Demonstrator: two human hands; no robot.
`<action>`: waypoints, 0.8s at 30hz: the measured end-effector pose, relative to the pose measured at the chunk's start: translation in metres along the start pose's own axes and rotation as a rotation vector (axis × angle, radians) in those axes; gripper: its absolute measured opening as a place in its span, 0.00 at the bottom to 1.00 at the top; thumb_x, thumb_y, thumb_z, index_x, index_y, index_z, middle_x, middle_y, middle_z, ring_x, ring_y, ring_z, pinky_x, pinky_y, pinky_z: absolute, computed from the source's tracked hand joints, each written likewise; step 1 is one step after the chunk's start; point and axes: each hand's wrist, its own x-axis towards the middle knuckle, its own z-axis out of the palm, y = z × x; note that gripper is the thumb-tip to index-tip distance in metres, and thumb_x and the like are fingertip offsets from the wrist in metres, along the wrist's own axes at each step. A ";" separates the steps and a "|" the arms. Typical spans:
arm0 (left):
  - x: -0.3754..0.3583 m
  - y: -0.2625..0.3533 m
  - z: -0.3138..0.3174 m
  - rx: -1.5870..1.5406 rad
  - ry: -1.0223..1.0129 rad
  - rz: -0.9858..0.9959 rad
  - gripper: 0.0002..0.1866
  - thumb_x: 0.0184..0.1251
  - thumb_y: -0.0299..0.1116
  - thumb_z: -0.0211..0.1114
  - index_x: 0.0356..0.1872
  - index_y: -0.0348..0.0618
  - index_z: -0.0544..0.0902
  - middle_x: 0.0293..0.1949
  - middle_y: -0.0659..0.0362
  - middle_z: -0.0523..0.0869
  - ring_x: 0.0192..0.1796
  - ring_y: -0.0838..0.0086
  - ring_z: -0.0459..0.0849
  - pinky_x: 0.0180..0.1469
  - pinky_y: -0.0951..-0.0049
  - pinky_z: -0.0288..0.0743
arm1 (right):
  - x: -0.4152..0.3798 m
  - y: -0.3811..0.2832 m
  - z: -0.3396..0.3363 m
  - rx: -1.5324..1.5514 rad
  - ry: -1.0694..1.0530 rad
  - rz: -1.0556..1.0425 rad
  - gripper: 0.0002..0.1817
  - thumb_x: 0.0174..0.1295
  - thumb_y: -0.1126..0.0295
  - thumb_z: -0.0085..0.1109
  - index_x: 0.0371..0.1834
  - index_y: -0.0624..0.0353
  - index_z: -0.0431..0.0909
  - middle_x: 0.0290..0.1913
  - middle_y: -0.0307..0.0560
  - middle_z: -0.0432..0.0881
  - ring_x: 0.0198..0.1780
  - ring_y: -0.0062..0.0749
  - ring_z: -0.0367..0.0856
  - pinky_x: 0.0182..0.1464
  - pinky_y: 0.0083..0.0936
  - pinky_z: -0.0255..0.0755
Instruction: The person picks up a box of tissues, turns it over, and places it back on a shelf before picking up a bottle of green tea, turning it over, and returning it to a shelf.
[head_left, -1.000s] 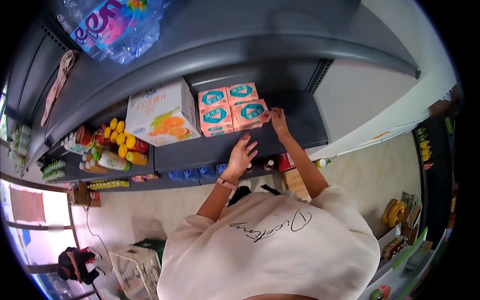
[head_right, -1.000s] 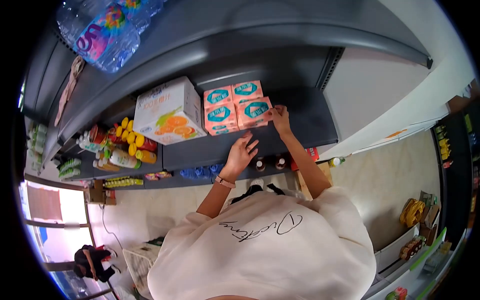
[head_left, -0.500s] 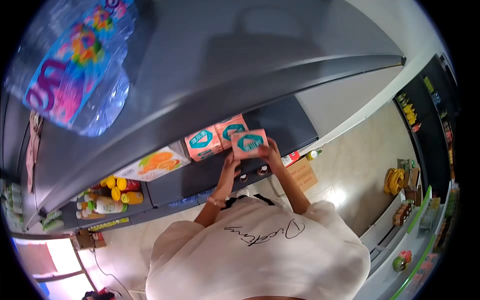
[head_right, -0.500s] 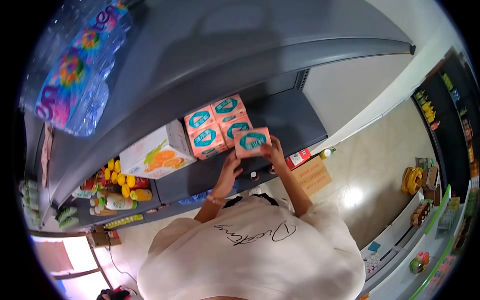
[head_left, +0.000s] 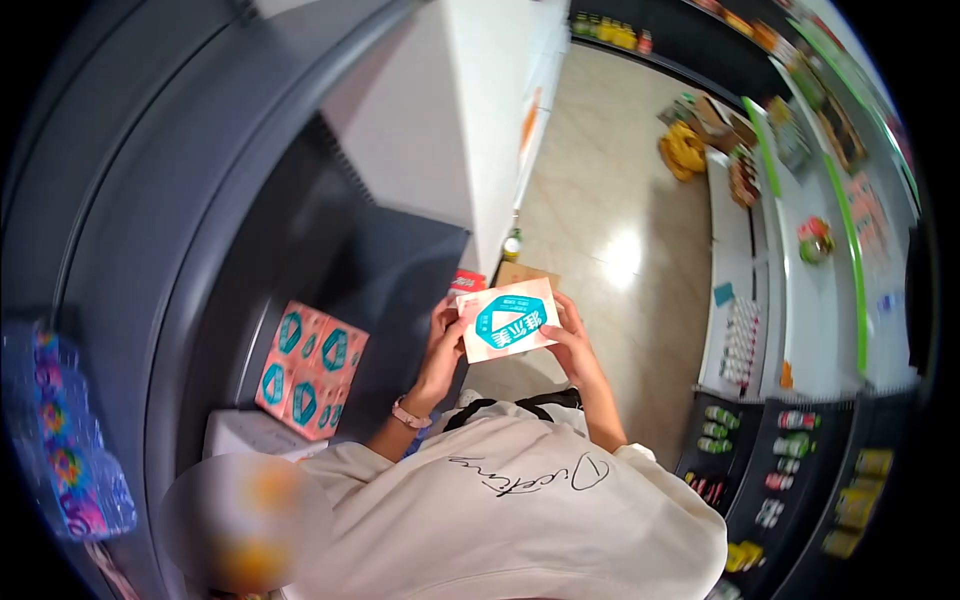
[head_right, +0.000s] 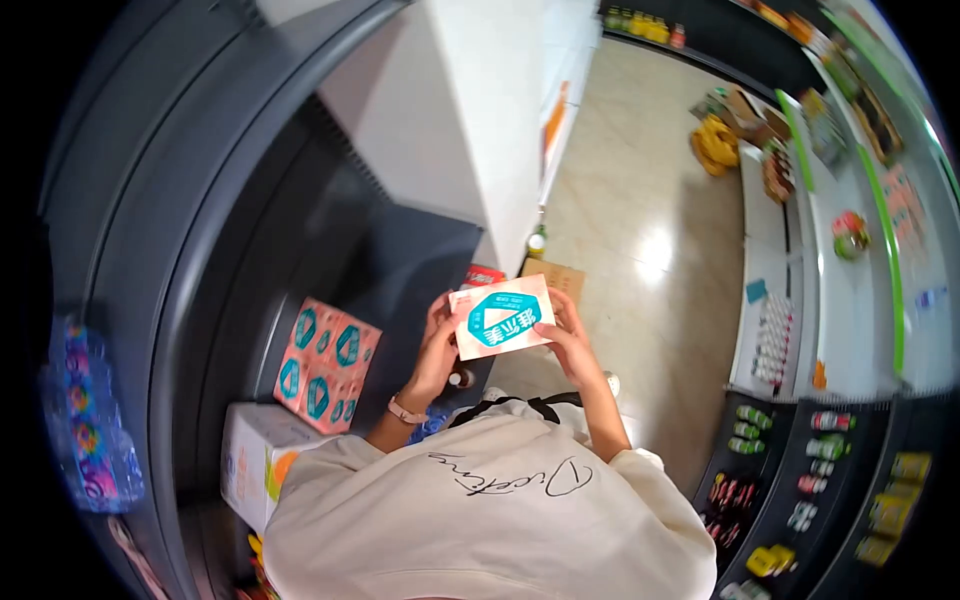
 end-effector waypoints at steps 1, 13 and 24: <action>0.008 0.002 0.014 0.052 -0.037 -0.028 0.28 0.68 0.37 0.55 0.66 0.48 0.57 0.52 0.58 0.72 0.52 0.75 0.73 0.53 0.72 0.69 | -0.008 -0.009 -0.006 0.055 0.020 -0.026 0.34 0.54 0.73 0.58 0.67 0.52 0.58 0.54 0.43 0.70 0.54 0.29 0.71 0.52 0.29 0.67; 0.029 -0.059 0.228 0.346 -0.690 -0.343 0.25 0.67 0.39 0.58 0.61 0.40 0.66 0.52 0.57 0.77 0.52 0.76 0.76 0.51 0.74 0.73 | -0.117 -0.108 -0.170 0.178 0.449 -0.371 0.22 0.64 0.62 0.50 0.60 0.57 0.66 0.46 0.38 0.75 0.46 0.21 0.74 0.49 0.22 0.69; 0.046 -0.168 0.370 0.161 -0.661 -0.401 0.28 0.68 0.37 0.56 0.64 0.43 0.56 0.55 0.52 0.73 0.55 0.69 0.76 0.51 0.66 0.76 | -0.150 -0.128 -0.277 0.229 0.548 -0.613 0.37 0.59 0.72 0.54 0.71 0.51 0.47 0.58 0.48 0.68 0.58 0.29 0.68 0.58 0.26 0.63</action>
